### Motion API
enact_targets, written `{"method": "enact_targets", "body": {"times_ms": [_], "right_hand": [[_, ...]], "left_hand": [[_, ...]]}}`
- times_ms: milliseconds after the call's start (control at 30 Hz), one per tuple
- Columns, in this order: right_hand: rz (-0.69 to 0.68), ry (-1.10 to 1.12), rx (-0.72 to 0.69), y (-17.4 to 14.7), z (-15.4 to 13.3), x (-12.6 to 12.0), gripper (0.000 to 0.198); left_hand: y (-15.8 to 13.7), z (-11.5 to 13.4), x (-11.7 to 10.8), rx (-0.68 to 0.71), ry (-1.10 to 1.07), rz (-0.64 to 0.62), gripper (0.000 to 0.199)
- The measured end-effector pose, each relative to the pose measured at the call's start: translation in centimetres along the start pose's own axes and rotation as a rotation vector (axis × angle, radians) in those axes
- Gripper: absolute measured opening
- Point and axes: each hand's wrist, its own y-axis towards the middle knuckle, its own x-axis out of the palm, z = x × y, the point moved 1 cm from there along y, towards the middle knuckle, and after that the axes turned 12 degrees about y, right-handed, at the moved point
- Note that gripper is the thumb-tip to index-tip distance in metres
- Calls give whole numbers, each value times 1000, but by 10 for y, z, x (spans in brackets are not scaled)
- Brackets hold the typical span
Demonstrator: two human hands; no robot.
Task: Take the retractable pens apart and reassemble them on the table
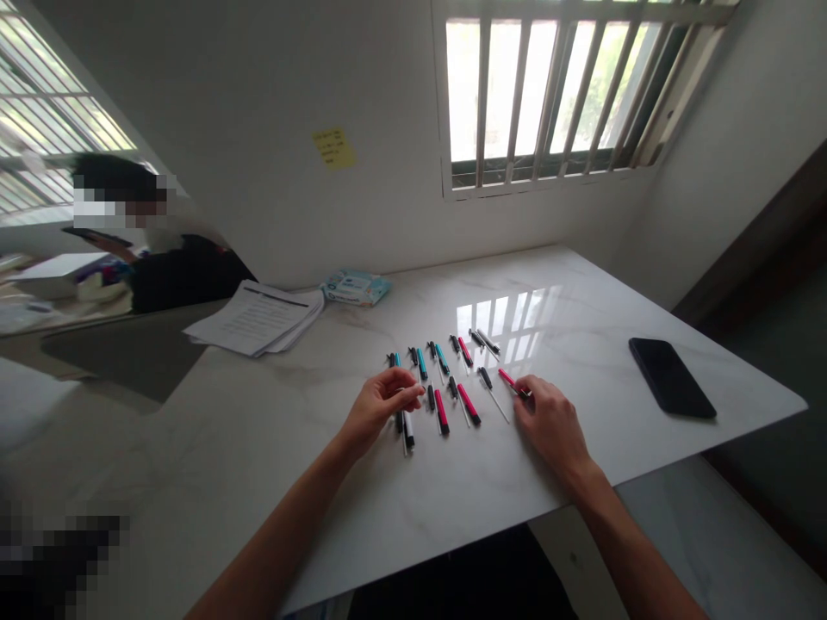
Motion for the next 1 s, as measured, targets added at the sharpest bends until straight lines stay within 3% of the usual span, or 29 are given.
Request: {"method": "enact_targets", "body": {"times_ms": [167, 667, 1000], "right_hand": [[-63, 16, -66, -2, -1, -2, 14], [-50, 3, -7, -1, -7, 0, 23], [-76, 59, -48, -4, -14, 5, 27]], "left_hand": [[0, 1, 0, 9, 15, 8, 32], [-2, 7, 1, 38, 45, -1, 27], [-2, 6, 3, 62, 67, -48, 26]]}}
